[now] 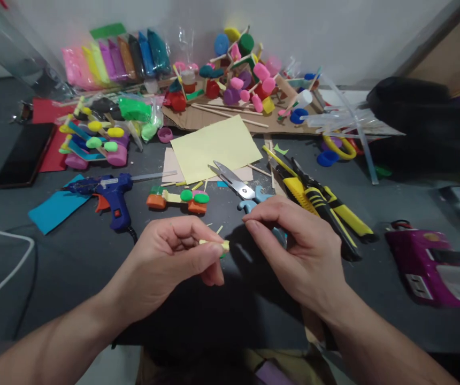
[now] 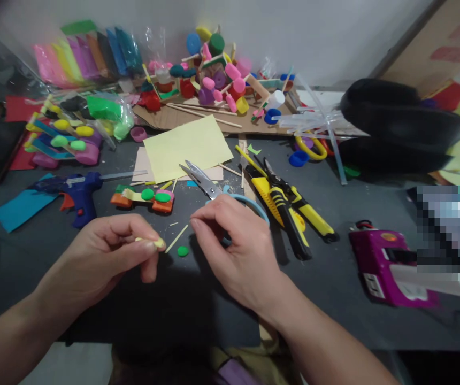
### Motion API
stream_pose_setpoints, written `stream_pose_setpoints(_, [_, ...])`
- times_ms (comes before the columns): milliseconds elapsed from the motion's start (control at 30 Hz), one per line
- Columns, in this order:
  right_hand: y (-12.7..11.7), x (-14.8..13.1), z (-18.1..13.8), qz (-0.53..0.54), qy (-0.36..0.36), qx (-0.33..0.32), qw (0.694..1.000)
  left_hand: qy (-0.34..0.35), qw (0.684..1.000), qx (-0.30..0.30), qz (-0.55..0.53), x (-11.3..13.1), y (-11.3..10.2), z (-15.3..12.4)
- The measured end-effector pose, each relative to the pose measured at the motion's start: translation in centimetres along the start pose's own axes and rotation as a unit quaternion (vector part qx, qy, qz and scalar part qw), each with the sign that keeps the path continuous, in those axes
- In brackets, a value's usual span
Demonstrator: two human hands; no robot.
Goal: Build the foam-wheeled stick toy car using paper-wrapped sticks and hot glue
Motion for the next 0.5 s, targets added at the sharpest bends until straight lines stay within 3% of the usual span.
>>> stream_pose_setpoints(267, [0.1, 1.2, 0.4, -0.003, 0.006, 0.023, 1.000, 0.073, 0.986, 0.046, 0.145, 0.5, 1.0, -0.8])
stream_pose_setpoints(400, [-0.2, 1.1, 0.8, -0.007, 0.025, 0.044, 0.999, 0.113, 0.983, 0.074, 0.121, 0.9, 0.8, -0.6])
stream_pose_setpoints(500, [-0.5, 0.1, 1.2, -0.022, 0.032, 0.029, 0.999, 0.185, 0.973, 0.116, 0.076, 1.8, 0.1, -0.7])
Point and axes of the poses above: each hand's wrist, its own z-axis towards the middle knuckle, its own y-axis out of the palm, x = y × z, the point moved 2 cm from there along z, towards the middle knuckle, and after that the axes turned 5 degrees about z, right-handed, at the moved point
